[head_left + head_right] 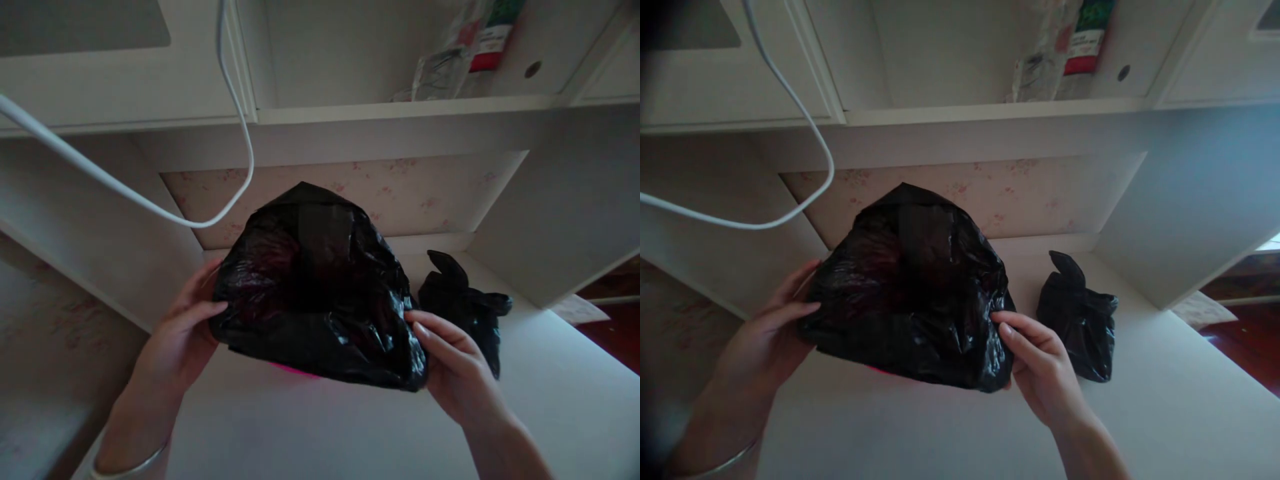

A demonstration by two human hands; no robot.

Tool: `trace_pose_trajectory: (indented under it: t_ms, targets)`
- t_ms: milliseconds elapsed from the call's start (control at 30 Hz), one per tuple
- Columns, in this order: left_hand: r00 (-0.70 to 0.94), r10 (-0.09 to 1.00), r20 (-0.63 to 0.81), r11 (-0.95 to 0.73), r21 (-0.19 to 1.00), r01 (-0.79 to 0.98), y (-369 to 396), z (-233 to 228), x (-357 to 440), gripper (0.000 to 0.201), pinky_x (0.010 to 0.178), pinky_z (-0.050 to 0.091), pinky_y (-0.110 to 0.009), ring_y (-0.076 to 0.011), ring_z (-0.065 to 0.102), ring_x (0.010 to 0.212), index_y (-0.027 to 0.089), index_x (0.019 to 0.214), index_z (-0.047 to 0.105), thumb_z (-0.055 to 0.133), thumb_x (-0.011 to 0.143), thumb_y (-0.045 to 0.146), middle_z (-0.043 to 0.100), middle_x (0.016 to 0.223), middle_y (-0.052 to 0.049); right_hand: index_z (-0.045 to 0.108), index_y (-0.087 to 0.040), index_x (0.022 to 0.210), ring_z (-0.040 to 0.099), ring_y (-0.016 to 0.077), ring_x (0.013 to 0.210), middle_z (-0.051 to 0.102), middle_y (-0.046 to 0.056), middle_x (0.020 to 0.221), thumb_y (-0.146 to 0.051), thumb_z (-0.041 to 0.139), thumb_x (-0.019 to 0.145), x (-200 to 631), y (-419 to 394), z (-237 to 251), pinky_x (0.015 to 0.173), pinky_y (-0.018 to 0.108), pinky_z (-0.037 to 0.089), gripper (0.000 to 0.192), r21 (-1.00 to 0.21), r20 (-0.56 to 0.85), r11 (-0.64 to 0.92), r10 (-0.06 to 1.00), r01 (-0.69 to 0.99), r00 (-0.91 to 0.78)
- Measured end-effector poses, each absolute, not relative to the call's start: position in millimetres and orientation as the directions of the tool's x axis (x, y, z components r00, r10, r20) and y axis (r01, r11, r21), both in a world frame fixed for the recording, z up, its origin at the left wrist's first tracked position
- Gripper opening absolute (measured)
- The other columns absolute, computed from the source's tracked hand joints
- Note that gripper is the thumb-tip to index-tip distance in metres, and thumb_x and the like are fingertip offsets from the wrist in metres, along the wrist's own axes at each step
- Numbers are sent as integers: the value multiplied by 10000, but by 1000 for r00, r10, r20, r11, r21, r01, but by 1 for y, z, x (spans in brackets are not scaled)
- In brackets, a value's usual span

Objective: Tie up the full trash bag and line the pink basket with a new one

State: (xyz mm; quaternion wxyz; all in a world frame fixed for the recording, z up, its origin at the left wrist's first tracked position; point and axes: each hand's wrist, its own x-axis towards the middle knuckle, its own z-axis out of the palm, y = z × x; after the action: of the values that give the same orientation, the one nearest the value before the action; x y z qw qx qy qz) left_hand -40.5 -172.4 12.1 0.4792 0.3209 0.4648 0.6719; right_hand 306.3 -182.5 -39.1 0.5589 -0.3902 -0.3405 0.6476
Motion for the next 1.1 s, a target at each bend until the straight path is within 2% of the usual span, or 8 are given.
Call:
trace_pose_trajectory:
  t_ms: [100,200,433,667,833,933,1000,1100]
  targets:
    - [-422,902,-91,-97,911,-402,-194,-11,-39,660,828,685,-405,-383,654,1279,360,1220,772,788,598,139,736,1361,6,850,-256,871,644,153,473,761,48,682,-402,981,609,301,-182,-63,416,256,547,327,-863,-150,-108,988,-494,46]
    - [-430,883,-190,-34,886,-462,-202,-33,-38,634,893,671,-459,-408,645,1290,329,1210,786,800,595,173,779,1276,-25,838,-245,899,602,134,455,729,23,658,-395,1008,544,296,-178,-78,381,238,504,421,-850,-203,-136,976,-508,79]
    - [-452,859,-240,-45,844,-534,-194,-61,-42,445,914,654,-433,-338,719,1189,327,1093,808,794,673,179,817,1141,7,782,-267,1101,571,117,501,684,-26,715,-385,981,618,297,-169,-100,405,229,486,535,-868,-168,-105,982,-485,88]
    - [-351,906,-238,-12,813,-582,-183,-75,-45,389,875,655,-371,-311,744,1140,277,1118,795,793,733,216,828,1109,-10,791,-256,1065,570,114,537,720,-1,808,-412,957,659,297,-163,-105,464,243,494,465,-894,-161,-121,985,-432,57]
    - [-315,922,-224,17,838,-546,-180,-81,-46,351,852,660,-386,-314,756,1107,285,1093,800,787,748,224,824,1124,-19,802,-223,977,565,127,551,732,30,815,-455,940,676,298,-160,-106,492,259,478,405,-913,-150,-136,989,-384,5]
    - [-302,922,-244,29,820,-572,-180,-81,-48,254,833,665,-413,-339,751,1113,289,997,811,785,746,257,825,1115,-26,810,-223,969,572,135,575,753,46,847,-461,920,703,301,-158,-107,516,269,477,373,-931,-139,-137,990,-337,-19]
    - [-303,920,-249,19,800,-599,-179,-75,-51,214,822,666,-444,-370,742,1122,272,952,814,775,750,331,827,1094,-51,817,-233,1001,626,163,660,771,58,893,-448,926,689,305,-154,-106,586,288,519,395,-937,-129,-117,991,-329,16]
    - [-278,929,-245,27,793,-608,-169,-60,-59,355,840,655,-477,-389,738,1119,238,1012,808,730,801,513,823,1063,-89,819,-261,951,693,222,938,769,65,1095,-421,932,658,315,-139,-96,781,329,576,352,-934,-61,13,978,-356,197]
